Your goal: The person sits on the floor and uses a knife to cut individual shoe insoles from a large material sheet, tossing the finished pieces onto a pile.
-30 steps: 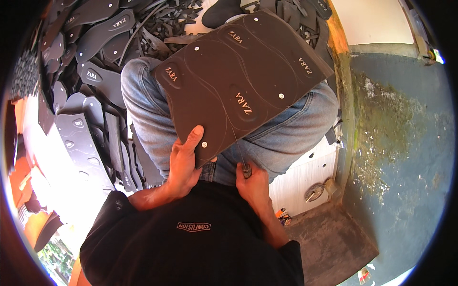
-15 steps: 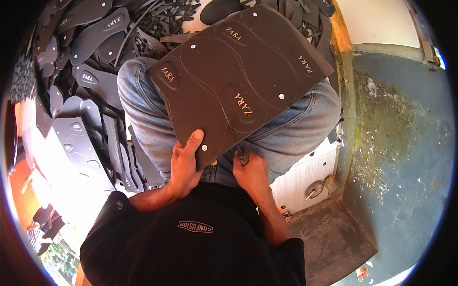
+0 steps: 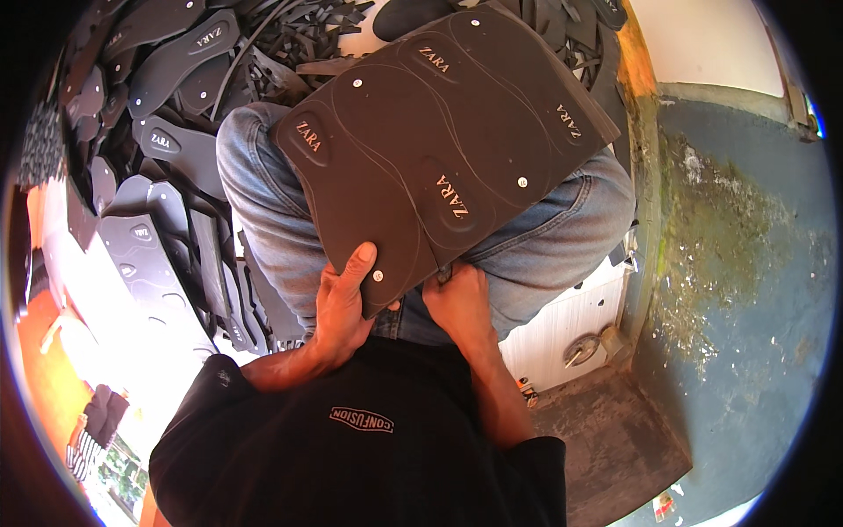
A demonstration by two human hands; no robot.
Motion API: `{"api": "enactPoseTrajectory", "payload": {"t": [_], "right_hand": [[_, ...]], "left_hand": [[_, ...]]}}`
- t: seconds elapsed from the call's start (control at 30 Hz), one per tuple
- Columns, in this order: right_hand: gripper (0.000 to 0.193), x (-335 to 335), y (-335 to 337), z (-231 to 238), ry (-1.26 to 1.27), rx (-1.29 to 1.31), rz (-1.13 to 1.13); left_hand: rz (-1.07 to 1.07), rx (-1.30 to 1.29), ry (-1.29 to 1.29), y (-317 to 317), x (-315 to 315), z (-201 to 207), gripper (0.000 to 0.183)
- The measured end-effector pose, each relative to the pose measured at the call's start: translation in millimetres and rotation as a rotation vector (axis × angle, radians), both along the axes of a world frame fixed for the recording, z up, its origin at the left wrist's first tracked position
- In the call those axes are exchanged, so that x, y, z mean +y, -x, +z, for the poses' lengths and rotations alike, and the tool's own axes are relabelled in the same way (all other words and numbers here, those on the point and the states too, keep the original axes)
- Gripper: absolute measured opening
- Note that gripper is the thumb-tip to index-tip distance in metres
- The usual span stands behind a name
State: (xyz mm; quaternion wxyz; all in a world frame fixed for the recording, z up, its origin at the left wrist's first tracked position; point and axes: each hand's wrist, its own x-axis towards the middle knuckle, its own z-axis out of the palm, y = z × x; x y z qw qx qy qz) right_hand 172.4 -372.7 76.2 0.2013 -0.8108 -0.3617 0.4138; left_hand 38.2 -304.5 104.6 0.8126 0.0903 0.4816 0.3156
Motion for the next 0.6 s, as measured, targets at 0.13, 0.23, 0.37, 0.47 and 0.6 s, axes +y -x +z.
{"api": "enactPoseTrajectory", "payload": {"t": [0.13, 0.23, 0.37, 0.47, 0.6], "right_hand": [[0.019, 9, -2, -6, -0.13, 0.023, 0.036], [0.025, 23, -3, 0, -0.181, -0.016, 0.101], [0.032, 25, -9, -6, -0.275, -0.02, 0.178], [0.033, 29, -20, -8, -0.217, 0.069, 0.307], [0.036, 39, -30, -9, -0.174, 0.024, 0.447]], "left_hand": [[0.02, -0.019, 0.036, 3, 0, -1, 0.025], [0.028, -0.019, 0.055, 5, -2, -3, 0.025], [0.028, -0.043, 0.05, 6, -1, -2, 0.024], [0.035, -0.041, 0.046, 7, -1, -2, 0.024], [0.033, -0.048, 0.041, 9, -1, -5, 0.025]]}}
